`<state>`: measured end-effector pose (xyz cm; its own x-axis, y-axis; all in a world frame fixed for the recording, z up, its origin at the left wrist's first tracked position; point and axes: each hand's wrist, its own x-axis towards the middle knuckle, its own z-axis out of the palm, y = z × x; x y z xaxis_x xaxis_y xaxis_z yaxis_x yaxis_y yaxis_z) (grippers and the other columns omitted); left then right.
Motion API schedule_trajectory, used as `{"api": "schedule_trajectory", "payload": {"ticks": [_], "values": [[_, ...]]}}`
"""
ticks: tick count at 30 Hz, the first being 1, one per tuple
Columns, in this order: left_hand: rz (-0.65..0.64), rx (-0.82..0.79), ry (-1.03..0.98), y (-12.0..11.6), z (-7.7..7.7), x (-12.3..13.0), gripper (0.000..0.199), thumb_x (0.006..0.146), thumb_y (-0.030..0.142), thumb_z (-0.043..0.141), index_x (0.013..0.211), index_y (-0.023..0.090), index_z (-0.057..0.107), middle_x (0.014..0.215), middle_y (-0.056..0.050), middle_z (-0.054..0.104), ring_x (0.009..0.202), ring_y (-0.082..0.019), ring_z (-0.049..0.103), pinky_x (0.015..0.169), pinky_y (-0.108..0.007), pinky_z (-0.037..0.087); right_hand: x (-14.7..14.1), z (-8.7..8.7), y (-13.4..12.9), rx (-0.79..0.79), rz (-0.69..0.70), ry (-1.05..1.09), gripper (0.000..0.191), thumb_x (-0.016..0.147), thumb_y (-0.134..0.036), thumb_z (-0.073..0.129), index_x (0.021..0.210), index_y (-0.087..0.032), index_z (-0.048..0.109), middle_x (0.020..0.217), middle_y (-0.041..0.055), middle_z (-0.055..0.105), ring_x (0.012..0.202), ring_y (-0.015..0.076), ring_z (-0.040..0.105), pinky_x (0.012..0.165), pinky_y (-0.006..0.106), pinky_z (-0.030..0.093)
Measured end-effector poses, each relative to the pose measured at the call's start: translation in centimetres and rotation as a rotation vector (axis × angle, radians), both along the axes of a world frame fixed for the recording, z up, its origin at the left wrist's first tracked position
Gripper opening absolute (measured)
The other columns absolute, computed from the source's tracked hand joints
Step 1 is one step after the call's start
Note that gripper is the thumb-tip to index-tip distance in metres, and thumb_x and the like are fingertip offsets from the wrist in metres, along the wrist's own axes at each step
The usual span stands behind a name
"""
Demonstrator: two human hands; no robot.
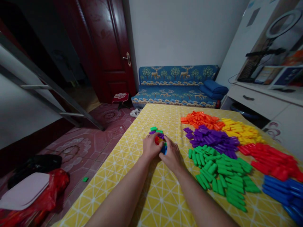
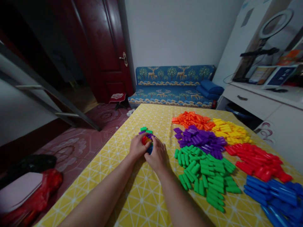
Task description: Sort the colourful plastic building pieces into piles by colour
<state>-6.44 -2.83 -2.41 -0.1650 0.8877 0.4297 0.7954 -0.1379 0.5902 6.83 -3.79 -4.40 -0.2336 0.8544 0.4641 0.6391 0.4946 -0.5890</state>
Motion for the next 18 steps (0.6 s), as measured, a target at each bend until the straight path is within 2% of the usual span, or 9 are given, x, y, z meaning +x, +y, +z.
{"api": "schedule_trajectory", "payload": {"ticks": [3, 6, 9, 13, 18], "values": [[-0.099, -0.003, 0.015, 0.4, -0.3, -0.2, 0.051, 0.071, 0.026, 0.071, 0.121, 0.026, 0.065, 0.115, -0.007, 0.071, 0.109, -0.03, 0.062, 0.096, -0.046, 0.048, 0.3, 0.3, 0.7, -0.073, 0.055, 0.2, 0.07, 0.065, -0.019, 0.057, 0.135, -0.021, 0.048, 0.135, 0.0102, 0.058, 0.124, 0.0274, 0.053, 0.107, 0.047, 0.041], [-0.236, 0.057, -0.126, 0.9, -0.8, -0.6, 0.05, 0.07, 0.016, 0.069, 0.119, 0.026, 0.066, 0.124, -0.006, 0.067, 0.115, -0.026, 0.061, 0.102, -0.042, 0.046, 0.5, 0.2, 1.4, -0.195, 0.098, 0.432, 0.064, 0.067, -0.021, 0.058, 0.13, -0.022, 0.051, 0.129, 0.0087, 0.061, 0.116, 0.0248, 0.059, 0.099, 0.043, 0.048], [-0.355, 0.147, -0.318, 1.2, -1.1, -0.6, 0.04, 0.069, 0.009, 0.066, 0.108, 0.02, 0.07, 0.125, -0.008, 0.066, 0.118, -0.025, 0.06, 0.105, -0.039, 0.045, 0.5, -0.2, 1.9, -0.256, 0.128, 0.622, 0.054, 0.074, -0.03, 0.058, 0.127, -0.02, 0.051, 0.128, 0.0108, 0.061, 0.108, 0.0224, 0.062, 0.094, 0.04, 0.052], [-0.437, 0.079, -0.497, 0.9, -1.0, -0.1, 0.04, 0.07, 0.005, 0.059, 0.106, 0.016, 0.07, 0.11, -0.009, 0.072, 0.101, -0.021, 0.068, 0.093, -0.034, 0.053, 0.6, -0.7, 2.0, -0.169, 0.029, 0.622, 0.053, 0.081, -0.037, 0.058, 0.13, -0.02, 0.051, 0.126, 0.0128, 0.06, 0.104, 0.0225, 0.062, 0.092, 0.041, 0.052], [-0.503, 0.032, -0.492, 0.1, -0.1, 0.2, 0.035, 0.07, 0.008, 0.06, 0.103, 0.016, 0.07, 0.106, -0.008, 0.073, 0.099, -0.021, 0.069, 0.092, -0.033, 0.053, 0.6, -1.0, 2.2, -0.115, -0.024, 0.51, 0.056, 0.082, -0.033, 0.055, 0.136, -0.021, 0.049, 0.13, 0.0133, 0.057, 0.108, 0.025, 0.061, 0.088, 0.042, 0.053]]}}
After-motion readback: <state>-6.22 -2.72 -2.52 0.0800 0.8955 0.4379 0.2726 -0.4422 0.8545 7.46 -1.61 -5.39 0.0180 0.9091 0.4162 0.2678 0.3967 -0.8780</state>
